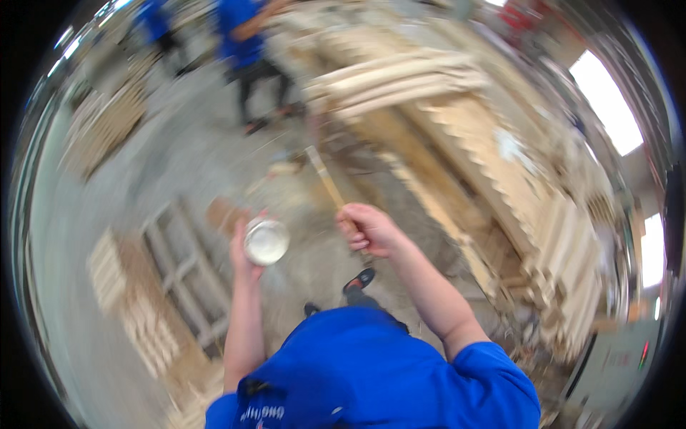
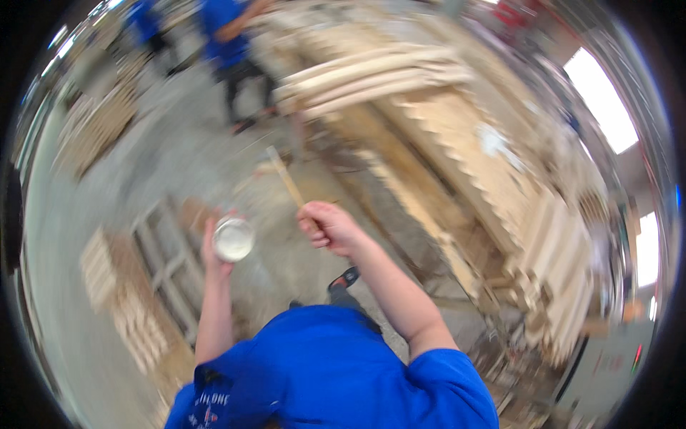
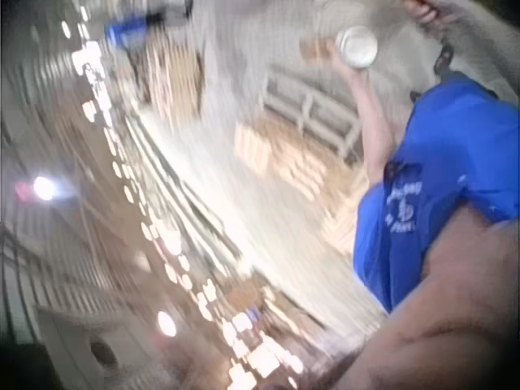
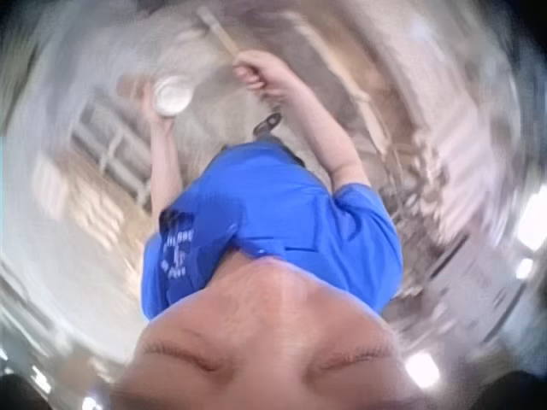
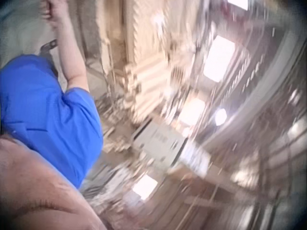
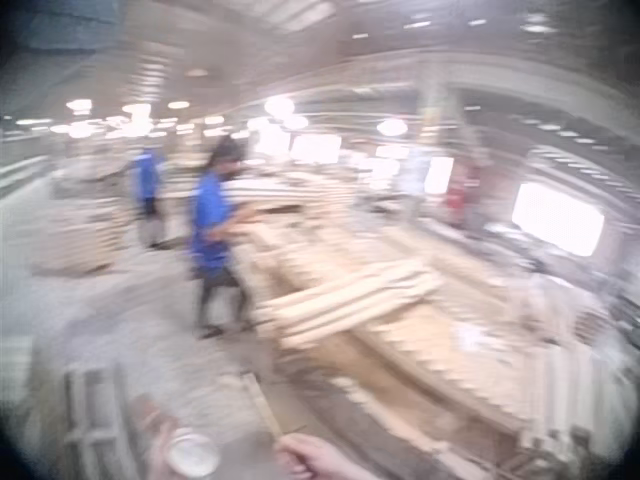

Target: The person pours a liquid from a large container into a small cup, then stirs the mixture with a wooden stick. They then use a power drill with a mixing attachment to blend the contents of the cup further. Finally, they apply the mixture to a wooden piece using the stick.

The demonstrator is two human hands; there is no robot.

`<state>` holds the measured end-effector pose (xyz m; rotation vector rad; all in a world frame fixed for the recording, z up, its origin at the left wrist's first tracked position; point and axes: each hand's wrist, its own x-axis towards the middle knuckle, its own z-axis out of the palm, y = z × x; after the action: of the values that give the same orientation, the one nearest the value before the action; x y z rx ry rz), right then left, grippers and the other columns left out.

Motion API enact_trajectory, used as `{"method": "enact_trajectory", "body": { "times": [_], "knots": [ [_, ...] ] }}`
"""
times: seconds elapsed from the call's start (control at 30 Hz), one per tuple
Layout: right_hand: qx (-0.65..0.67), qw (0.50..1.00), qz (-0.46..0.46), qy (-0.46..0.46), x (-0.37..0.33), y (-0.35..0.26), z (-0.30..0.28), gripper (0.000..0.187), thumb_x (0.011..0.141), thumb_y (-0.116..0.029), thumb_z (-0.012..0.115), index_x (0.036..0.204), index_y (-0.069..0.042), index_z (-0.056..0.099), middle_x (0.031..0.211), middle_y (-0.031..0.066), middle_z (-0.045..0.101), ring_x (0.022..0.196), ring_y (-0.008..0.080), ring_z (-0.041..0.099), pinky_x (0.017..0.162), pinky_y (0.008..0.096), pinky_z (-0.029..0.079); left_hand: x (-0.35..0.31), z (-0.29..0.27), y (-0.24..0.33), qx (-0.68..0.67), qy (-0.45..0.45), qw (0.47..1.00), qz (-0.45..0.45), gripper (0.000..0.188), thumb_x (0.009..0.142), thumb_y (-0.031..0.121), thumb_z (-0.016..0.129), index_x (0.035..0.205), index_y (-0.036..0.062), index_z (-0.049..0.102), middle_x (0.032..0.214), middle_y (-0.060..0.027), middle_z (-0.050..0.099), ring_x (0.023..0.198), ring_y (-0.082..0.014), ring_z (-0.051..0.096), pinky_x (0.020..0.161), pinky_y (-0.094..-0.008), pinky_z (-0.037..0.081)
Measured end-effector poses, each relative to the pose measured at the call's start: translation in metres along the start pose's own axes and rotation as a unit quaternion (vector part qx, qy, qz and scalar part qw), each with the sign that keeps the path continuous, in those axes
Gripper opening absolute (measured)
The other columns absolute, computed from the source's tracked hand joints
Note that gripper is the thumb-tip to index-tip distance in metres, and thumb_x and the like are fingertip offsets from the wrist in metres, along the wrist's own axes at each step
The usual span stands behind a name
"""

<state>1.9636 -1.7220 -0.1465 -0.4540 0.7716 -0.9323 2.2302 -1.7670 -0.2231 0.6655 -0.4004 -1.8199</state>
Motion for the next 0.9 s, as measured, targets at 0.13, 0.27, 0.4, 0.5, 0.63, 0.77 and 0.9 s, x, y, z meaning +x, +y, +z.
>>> {"method": "enact_trajectory", "body": {
  "times": [0.13, 0.27, 0.4, 0.5, 0.63, 0.77, 0.9],
  "knots": [
    [0.11, 0.989, -0.092, 0.047, -0.041, -0.033, -0.049, 0.017, 0.092, -0.02, 0.047, 0.088, -0.005, 0.053, 0.068, 0.0029, 0.052, 0.046, 0.0064, 0.037, 0.038, 0.0191, 0.027, 0.035, 0.064, -0.025, 0.053, -0.077, 0.985, -0.148, 0.045, 0.093, 0.034, 0.033, 0.117, -0.0006, 0.049, 0.11, -0.0189, 0.058, 0.1, -0.0328, 0.058, 0.082, -0.0467, 0.05],
    [0.149, 0.96, -0.213, 0.099, -0.108, -0.07, -0.102, 0.009, 0.09, -0.016, 0.049, 0.089, -0.008, 0.052, 0.069, 0.0028, 0.052, 0.046, 0.0062, 0.037, 0.038, 0.0186, 0.027, 0.082, 0.148, -0.077, 0.15, -0.131, 0.955, -0.222, 0.032, 0.091, 0.024, 0.042, 0.107, -0.0009, 0.053, 0.099, -0.0154, 0.062, 0.091, -0.0252, 0.062, 0.077, -0.0375, 0.052],
    [0.174, 0.913, -0.325, 0.175, -0.168, -0.087, -0.137, 0.012, 0.091, -0.016, 0.046, 0.096, -0.007, 0.052, 0.072, 0.0033, 0.051, 0.047, 0.0064, 0.036, 0.038, 0.018, 0.028, 0.124, 0.255, -0.128, 0.23, -0.221, 0.904, -0.285, 0.021, 0.087, 0.015, 0.055, 0.104, 0.0039, 0.05, 0.094, -0.009, 0.06, 0.081, -0.0185, 0.063, 0.067, -0.0316, 0.054],
    [0.176, 0.881, -0.384, 0.212, -0.202, -0.091, -0.161, 0.017, 0.093, -0.017, 0.042, 0.101, -0.006, 0.052, 0.071, 0.0041, 0.05, 0.048, 0.0077, 0.037, 0.038, 0.0188, 0.029, 0.155, 0.326, -0.166, 0.329, -0.286, 0.853, -0.287, 0.025, 0.088, 0.018, 0.055, 0.106, 0.0023, 0.051, 0.091, -0.007, 0.06, 0.081, -0.016, 0.062, 0.069, -0.0299, 0.053],
    [0.198, 0.853, -0.427, 0.224, -0.236, -0.094, -0.187, 0.017, 0.093, -0.018, 0.042, 0.101, -0.006, 0.051, 0.07, 0.0048, 0.049, 0.049, 0.0089, 0.037, 0.039, 0.019, 0.029, 0.201, 0.396, -0.212, 0.393, -0.334, 0.813, -0.271, 0.025, 0.087, 0.017, 0.057, 0.107, 0.0014, 0.054, 0.091, -0.0067, 0.062, 0.078, -0.0143, 0.062, 0.065, -0.0279, 0.053],
    [0.244, 0.807, -0.459, 0.28, -0.249, -0.091, -0.198, 0.017, 0.094, -0.019, 0.041, 0.1, -0.008, 0.051, 0.07, 0.005, 0.049, 0.048, 0.0097, 0.038, 0.039, 0.0194, 0.029, 0.232, 0.448, -0.264, 0.378, -0.381, 0.794, -0.286, 0.029, 0.084, 0.017, 0.061, 0.107, 0.0003, 0.053, 0.091, -0.0075, 0.062, 0.077, -0.0148, 0.062, 0.064, -0.0279, 0.053],
    [0.253, 0.772, -0.473, 0.34, -0.248, -0.091, -0.194, 0.017, 0.094, -0.02, 0.04, 0.1, -0.009, 0.051, 0.068, 0.0044, 0.048, 0.048, 0.0095, 0.037, 0.038, 0.0196, 0.028, 0.27, 0.496, -0.329, 0.397, -0.464, 0.745, -0.271, 0.033, 0.083, 0.018, 0.064, 0.108, -0.0004, 0.052, 0.092, -0.0079, 0.061, 0.079, -0.0155, 0.062, 0.066, -0.0287, 0.052]
  ]
}}
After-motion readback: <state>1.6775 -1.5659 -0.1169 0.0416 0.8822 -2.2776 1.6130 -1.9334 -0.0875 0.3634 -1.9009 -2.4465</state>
